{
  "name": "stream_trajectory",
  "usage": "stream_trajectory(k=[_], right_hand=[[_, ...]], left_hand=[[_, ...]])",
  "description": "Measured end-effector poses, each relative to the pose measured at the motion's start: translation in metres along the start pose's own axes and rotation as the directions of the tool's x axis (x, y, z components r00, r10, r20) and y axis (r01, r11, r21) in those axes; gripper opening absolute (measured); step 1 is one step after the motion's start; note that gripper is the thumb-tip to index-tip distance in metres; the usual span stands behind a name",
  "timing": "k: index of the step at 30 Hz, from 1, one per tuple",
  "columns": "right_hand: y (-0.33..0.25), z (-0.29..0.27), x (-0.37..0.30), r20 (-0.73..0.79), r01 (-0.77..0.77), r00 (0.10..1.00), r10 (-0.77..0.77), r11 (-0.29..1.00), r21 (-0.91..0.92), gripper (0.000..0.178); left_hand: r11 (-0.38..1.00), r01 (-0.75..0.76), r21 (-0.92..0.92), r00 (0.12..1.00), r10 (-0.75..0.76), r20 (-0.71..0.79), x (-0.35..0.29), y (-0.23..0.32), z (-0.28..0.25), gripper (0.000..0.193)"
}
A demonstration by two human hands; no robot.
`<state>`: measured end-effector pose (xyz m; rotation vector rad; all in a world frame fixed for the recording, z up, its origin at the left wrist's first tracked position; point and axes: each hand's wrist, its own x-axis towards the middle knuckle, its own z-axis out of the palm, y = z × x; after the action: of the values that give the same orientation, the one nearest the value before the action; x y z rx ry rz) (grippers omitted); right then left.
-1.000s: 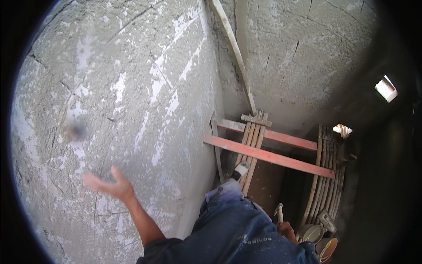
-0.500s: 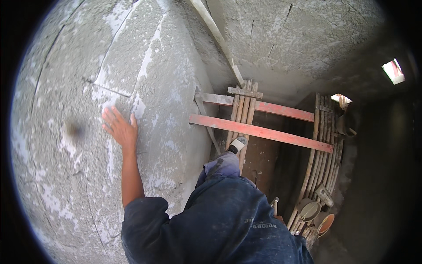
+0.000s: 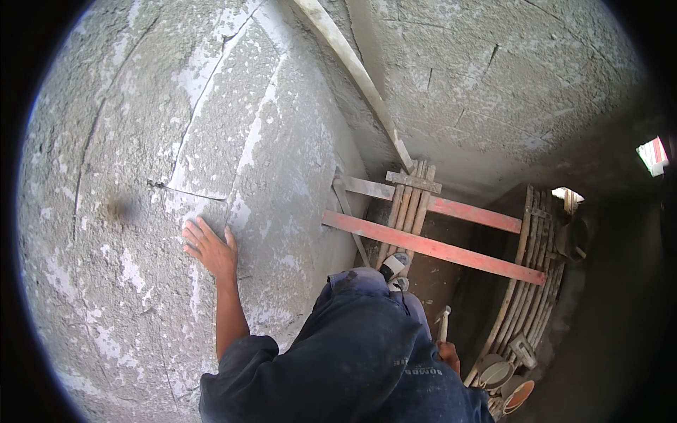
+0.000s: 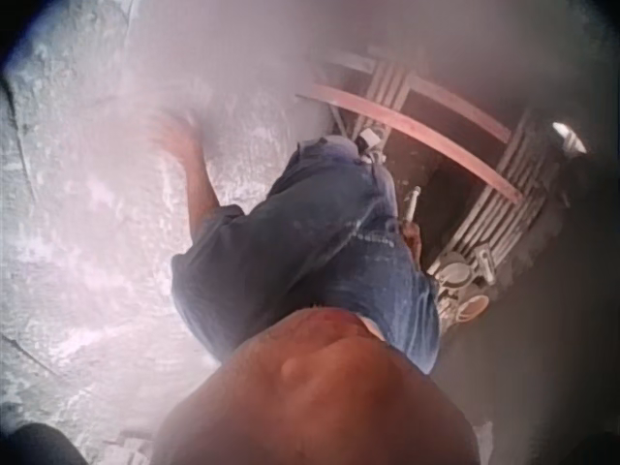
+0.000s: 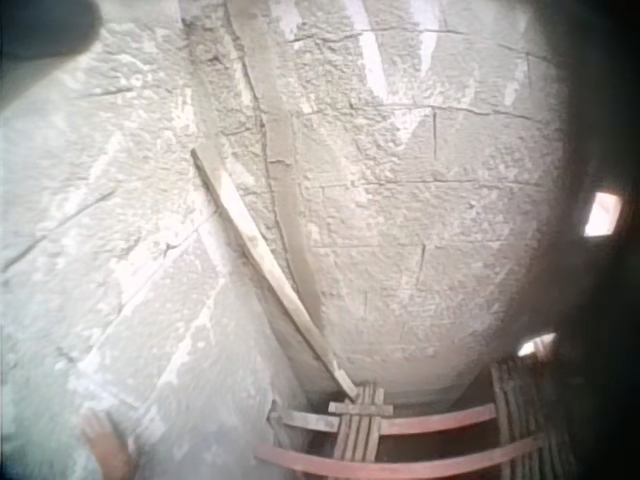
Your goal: The person uses a hammer and chisel to shape a stone and then applies mortar to a wall to set the stone in place. The person smooths the mortar around the stone and continues working on the wall surface.
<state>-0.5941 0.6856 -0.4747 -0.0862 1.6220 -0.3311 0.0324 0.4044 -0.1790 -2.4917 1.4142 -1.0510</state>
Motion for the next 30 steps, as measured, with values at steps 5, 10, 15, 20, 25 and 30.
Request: stream_trajectory(k=[5, 10, 15, 20, 25, 30], right_hand=[[0.028, -0.016, 0.020, 0.065, 0.172, 0.984, -0.168, 0.984, -0.055, 0.022], [0.037, -0.014, -0.022, -0.120, 0.099, 0.980, -0.160, 0.910, -0.403, 0.024], [0.102, -0.017, -0.032, -0.231, 0.051, 0.951, -0.204, 0.845, -0.533, 0.023], [0.081, 0.018, -0.087, -0.324, -0.047, 0.944, -0.055, 0.953, -0.300, 0.028], [0.047, 0.037, -0.096, -0.362, -0.229, 0.913, 0.190, 0.971, -0.067, 0.024], [0.030, 0.046, -0.029, -0.395, -0.176, 0.912, 0.114, 0.977, -0.122, 0.037]], left_hand=[[0.999, -0.023, -0.043, 1.000, 0.024, 0.011, -0.010, 0.003, 0.008, 0.082], [0.997, -0.061, -0.050, 0.995, 0.057, -0.076, -0.010, 0.002, 0.011, 0.082], [0.998, -0.044, 0.036, 0.999, 0.043, 0.013, -0.008, 0.002, 0.011, 0.084], [0.996, -0.091, 0.018, 0.971, 0.092, -0.220, -0.003, 0.011, 0.022, 0.086], [0.997, 0.000, -0.083, 0.993, -0.009, -0.114, 0.014, 0.085, 0.048, 0.084], [0.904, -0.110, -0.413, 0.979, 0.169, 0.110, 0.060, 0.254, 0.042, 0.081]])
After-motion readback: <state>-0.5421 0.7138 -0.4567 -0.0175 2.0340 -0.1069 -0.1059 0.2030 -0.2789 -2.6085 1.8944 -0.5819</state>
